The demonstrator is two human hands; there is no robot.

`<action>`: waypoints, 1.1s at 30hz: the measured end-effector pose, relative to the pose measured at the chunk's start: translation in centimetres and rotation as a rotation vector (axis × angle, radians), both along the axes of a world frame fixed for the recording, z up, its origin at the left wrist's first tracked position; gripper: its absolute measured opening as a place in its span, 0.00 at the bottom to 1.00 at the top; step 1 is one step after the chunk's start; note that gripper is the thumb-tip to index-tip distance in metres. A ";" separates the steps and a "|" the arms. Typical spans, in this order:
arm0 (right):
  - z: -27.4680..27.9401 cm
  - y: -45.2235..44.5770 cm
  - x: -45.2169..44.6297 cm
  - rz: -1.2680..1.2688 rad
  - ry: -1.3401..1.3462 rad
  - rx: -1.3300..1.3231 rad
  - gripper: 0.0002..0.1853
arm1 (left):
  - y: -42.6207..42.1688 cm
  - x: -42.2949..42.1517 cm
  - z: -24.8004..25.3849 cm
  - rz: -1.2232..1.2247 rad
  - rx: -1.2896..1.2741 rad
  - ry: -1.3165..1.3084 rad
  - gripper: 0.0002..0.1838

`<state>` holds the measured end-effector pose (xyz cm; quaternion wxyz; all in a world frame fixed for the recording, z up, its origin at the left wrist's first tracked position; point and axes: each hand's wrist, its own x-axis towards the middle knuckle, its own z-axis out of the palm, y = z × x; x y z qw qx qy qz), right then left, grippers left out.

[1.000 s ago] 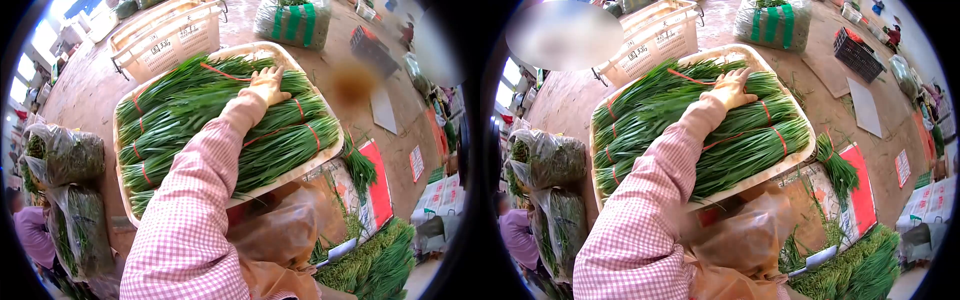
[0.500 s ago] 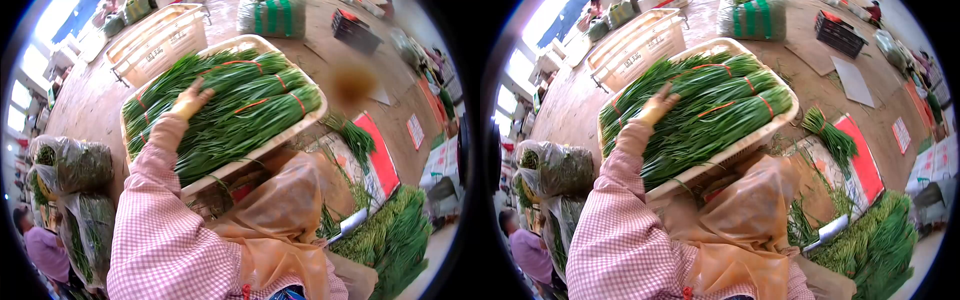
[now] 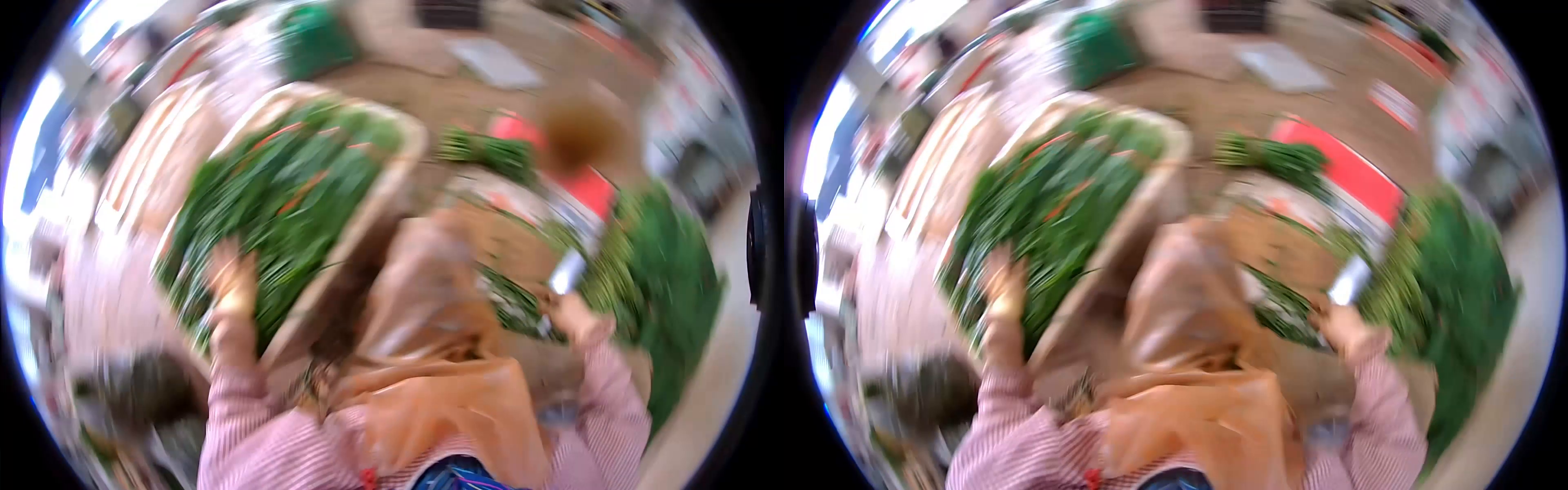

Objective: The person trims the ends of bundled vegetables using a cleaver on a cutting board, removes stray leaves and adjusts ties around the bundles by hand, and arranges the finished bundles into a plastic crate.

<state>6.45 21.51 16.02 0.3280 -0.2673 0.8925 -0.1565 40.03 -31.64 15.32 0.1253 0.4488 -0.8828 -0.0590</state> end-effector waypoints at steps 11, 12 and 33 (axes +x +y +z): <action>12.5 35.2 9.6 -1.399 0.594 -0.879 0.19 | 13.9 -17.9 4.3 -0.676 0.116 0.215 0.25; 10.5 38.2 12.1 -1.694 0.552 -0.961 0.19 | 15.7 -19.0 5.0 -0.734 0.146 0.216 0.25; -7.4 45.9 12.2 -1.633 0.033 0.263 0.61 | 30.2 -24.8 14.4 -0.957 0.503 -0.102 0.18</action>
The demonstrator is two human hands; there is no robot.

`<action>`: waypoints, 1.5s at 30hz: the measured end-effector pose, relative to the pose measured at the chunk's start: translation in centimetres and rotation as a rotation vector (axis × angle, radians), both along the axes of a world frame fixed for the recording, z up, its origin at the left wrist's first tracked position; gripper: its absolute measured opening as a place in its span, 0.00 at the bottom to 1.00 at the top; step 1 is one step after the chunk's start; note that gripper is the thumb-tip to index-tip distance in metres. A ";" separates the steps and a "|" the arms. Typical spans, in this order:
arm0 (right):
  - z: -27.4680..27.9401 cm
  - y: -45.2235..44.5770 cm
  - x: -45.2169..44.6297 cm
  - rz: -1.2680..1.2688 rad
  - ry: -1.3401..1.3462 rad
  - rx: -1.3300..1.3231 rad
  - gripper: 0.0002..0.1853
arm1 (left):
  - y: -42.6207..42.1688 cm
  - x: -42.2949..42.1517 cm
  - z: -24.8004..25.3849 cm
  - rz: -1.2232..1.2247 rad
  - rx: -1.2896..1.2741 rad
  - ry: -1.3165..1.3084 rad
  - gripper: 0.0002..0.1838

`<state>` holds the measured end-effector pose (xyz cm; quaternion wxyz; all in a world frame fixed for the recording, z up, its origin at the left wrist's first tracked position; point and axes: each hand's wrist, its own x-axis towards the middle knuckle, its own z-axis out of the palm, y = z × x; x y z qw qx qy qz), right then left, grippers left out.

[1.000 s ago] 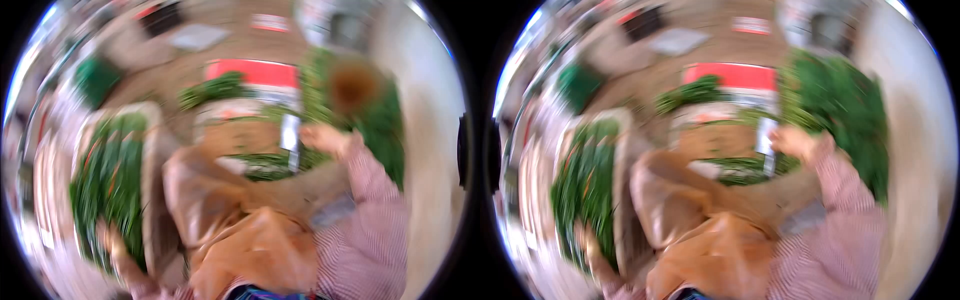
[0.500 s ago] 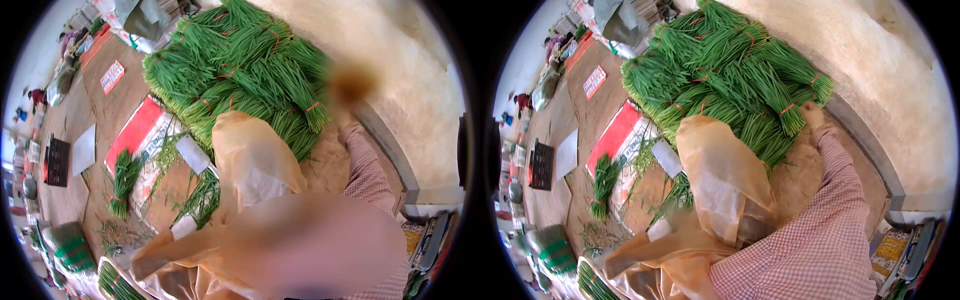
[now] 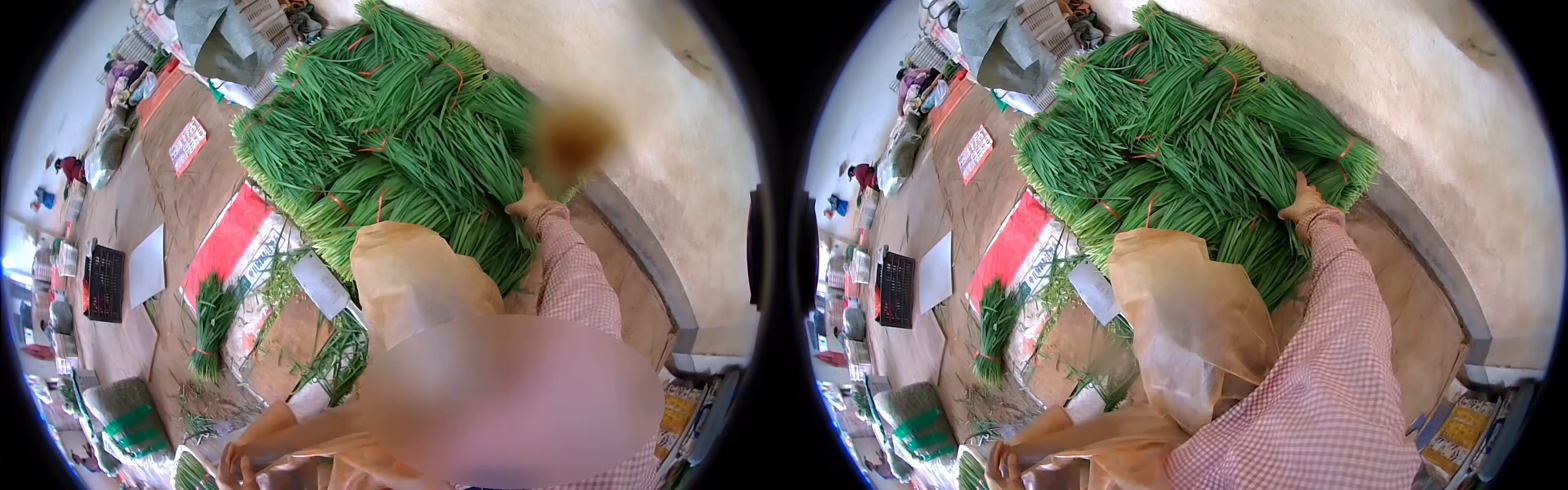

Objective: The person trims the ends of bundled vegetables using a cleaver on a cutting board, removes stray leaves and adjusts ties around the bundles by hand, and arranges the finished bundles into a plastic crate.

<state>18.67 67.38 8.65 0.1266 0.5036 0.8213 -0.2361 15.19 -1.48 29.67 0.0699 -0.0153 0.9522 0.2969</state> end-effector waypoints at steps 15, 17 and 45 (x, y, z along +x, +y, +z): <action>28.9 -21.2 -3.4 0.487 1.048 -1.319 0.41 | 16.5 -7.4 4.3 -0.893 0.842 -0.556 0.37; 31.9 -29.4 -4.1 0.558 0.997 -1.368 0.40 | 15.2 -6.6 5.7 -0.816 1.119 -0.327 0.43; 19.2 -58.6 -6.4 0.340 0.877 -1.290 0.14 | -11.7 8.2 -0.6 0.209 0.956 -0.127 0.45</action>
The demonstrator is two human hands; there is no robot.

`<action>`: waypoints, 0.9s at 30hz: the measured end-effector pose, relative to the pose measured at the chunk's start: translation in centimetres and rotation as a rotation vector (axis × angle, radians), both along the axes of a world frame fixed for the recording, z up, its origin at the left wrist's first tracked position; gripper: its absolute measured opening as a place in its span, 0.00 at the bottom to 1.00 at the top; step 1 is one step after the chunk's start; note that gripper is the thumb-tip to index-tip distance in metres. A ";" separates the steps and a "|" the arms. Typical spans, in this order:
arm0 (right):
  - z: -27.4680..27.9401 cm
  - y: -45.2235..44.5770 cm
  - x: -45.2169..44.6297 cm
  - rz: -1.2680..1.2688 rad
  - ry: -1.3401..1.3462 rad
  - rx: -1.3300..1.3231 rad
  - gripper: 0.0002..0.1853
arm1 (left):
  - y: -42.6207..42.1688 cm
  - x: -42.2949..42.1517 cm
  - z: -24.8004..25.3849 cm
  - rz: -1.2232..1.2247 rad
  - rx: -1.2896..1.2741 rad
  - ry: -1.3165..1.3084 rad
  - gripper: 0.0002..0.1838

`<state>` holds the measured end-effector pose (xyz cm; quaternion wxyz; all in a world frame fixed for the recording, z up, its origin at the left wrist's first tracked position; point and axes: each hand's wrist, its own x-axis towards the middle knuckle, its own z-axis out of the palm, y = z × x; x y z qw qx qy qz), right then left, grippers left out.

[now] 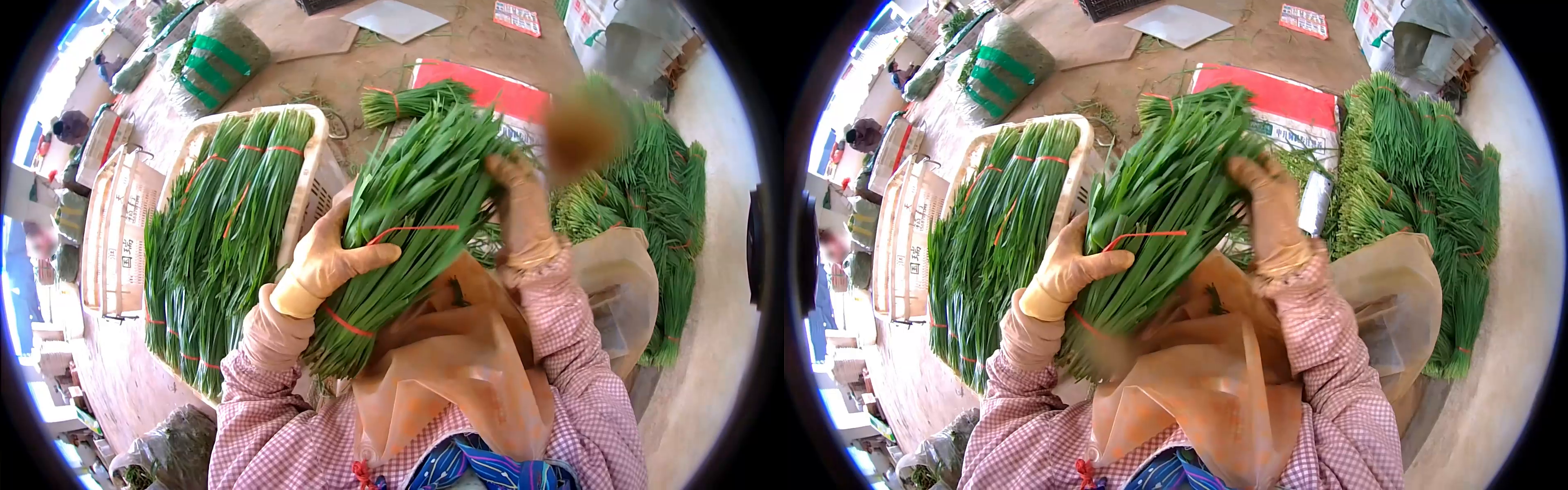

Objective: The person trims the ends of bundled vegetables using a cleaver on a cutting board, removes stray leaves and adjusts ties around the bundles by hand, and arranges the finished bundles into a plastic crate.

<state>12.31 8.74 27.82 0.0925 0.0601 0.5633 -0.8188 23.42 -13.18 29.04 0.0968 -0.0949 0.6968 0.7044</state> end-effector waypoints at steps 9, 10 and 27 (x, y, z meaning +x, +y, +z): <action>4.1 1.2 2.9 0.467 0.737 0.316 0.04 | 1.5 0.4 1.3 0.060 0.269 -0.032 0.43; 3.9 0.8 3.1 0.471 0.735 0.315 0.04 | 1.3 0.5 1.3 0.065 0.301 -0.034 0.43; 1.2 -3.3 3.3 0.522 1.241 0.919 0.03 | 1.1 0.9 -0.1 0.174 0.306 0.030 0.30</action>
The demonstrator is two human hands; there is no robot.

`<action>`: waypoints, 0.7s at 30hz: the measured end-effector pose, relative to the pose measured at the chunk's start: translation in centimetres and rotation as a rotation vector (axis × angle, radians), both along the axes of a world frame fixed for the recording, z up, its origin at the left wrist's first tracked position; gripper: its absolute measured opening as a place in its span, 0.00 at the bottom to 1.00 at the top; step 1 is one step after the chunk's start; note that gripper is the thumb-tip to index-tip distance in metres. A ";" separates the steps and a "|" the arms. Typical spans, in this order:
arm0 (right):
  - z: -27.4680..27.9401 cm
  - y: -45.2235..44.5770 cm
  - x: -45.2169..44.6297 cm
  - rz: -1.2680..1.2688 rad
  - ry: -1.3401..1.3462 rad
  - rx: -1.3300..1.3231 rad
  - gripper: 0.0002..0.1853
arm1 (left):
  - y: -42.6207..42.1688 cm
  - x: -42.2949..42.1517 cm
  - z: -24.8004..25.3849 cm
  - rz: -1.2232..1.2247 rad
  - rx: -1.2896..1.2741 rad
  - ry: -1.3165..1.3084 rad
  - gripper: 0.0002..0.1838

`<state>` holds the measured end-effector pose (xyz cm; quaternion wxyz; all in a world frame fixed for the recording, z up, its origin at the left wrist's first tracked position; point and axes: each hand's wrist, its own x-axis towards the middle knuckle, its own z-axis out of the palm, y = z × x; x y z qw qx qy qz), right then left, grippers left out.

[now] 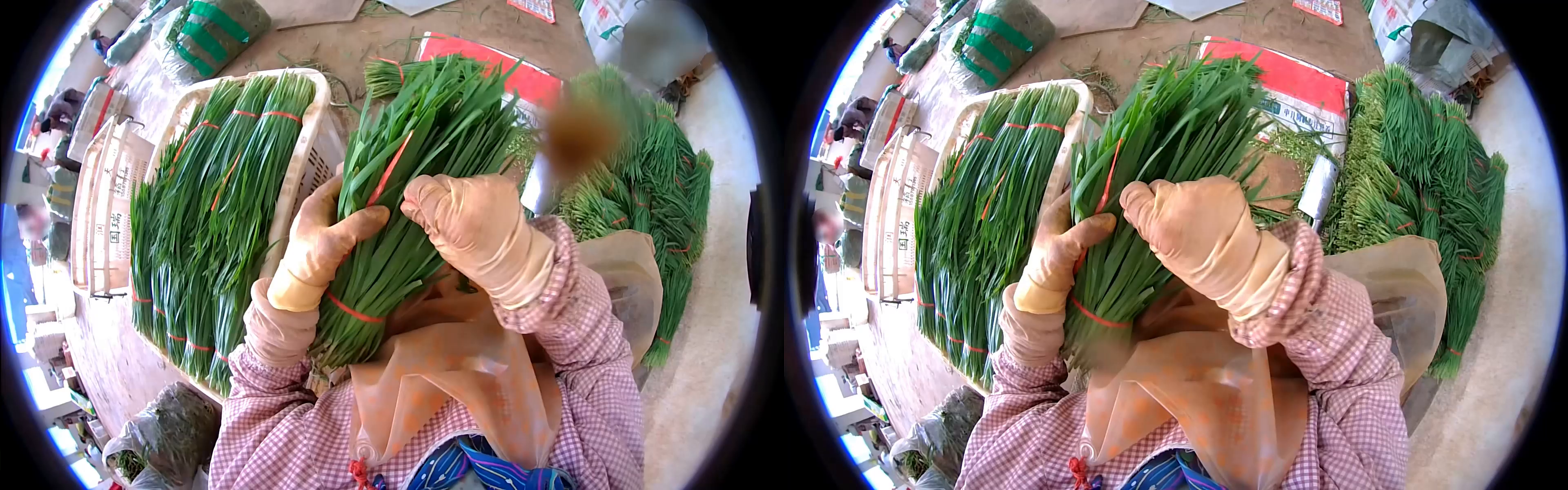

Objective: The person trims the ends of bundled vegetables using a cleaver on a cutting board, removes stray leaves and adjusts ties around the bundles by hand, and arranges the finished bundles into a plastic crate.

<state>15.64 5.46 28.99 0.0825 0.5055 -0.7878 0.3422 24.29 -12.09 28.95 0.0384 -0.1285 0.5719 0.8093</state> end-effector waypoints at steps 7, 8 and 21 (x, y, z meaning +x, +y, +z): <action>0.7 3.8 -3.6 -0.423 -0.834 -0.815 0.07 | -0.3 0.1 -0.6 0.057 -0.028 -0.035 0.30; 0.1 5.9 -5.5 -0.503 -0.750 -0.855 0.06 | -0.4 0.1 -0.8 0.092 -0.054 0.025 0.29; -0.2 4.7 -2.0 -0.121 -0.303 -0.268 0.08 | -1.0 -1.6 -1.2 0.107 -0.275 0.103 0.27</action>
